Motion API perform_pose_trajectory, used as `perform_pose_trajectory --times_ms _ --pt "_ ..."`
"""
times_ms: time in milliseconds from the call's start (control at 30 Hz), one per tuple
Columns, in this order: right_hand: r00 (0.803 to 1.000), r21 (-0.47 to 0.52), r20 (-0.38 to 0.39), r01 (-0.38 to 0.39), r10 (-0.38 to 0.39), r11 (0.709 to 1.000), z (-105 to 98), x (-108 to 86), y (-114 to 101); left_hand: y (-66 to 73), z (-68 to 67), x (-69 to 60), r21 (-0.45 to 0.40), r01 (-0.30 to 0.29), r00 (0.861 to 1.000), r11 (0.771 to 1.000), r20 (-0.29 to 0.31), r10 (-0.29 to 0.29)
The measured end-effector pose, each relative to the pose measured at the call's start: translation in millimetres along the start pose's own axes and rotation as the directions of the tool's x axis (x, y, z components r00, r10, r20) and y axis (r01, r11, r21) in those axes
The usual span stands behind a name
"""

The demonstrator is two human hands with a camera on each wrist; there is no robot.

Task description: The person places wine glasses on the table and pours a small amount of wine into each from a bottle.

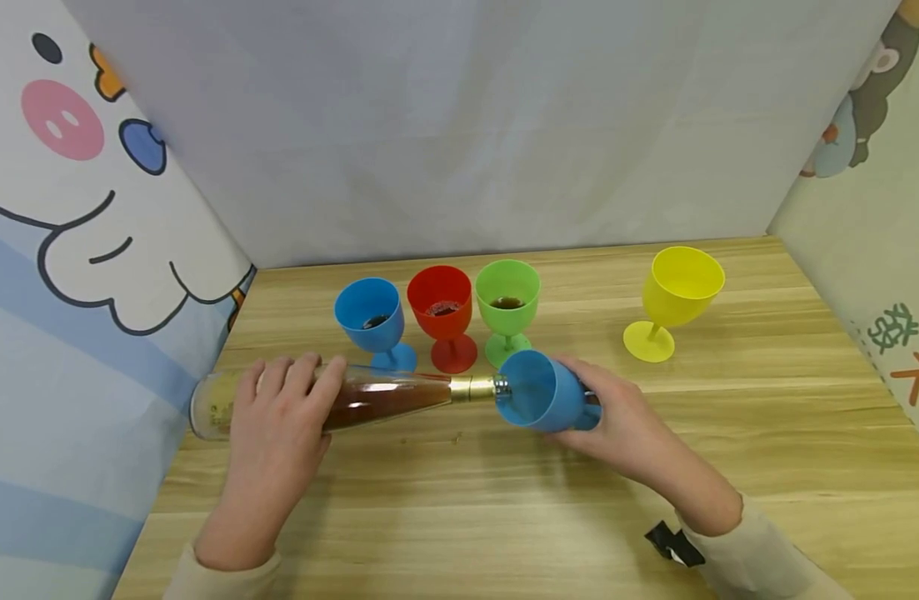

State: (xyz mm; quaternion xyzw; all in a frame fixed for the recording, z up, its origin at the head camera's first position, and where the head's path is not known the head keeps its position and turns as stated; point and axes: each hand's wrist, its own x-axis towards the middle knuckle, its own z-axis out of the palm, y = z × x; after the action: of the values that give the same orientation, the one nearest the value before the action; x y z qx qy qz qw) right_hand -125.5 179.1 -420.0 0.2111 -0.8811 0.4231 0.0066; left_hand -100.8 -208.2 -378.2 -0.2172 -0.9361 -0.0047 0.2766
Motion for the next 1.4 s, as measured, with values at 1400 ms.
perform_pose_trajectory --times_ms 1400 --pt "0.999 0.094 0.026 -0.036 0.033 0.995 -2.4 0.8 -4.9 -2.1 -10.2 7.0 0.033 -0.023 0.996 0.999 -0.081 0.026"
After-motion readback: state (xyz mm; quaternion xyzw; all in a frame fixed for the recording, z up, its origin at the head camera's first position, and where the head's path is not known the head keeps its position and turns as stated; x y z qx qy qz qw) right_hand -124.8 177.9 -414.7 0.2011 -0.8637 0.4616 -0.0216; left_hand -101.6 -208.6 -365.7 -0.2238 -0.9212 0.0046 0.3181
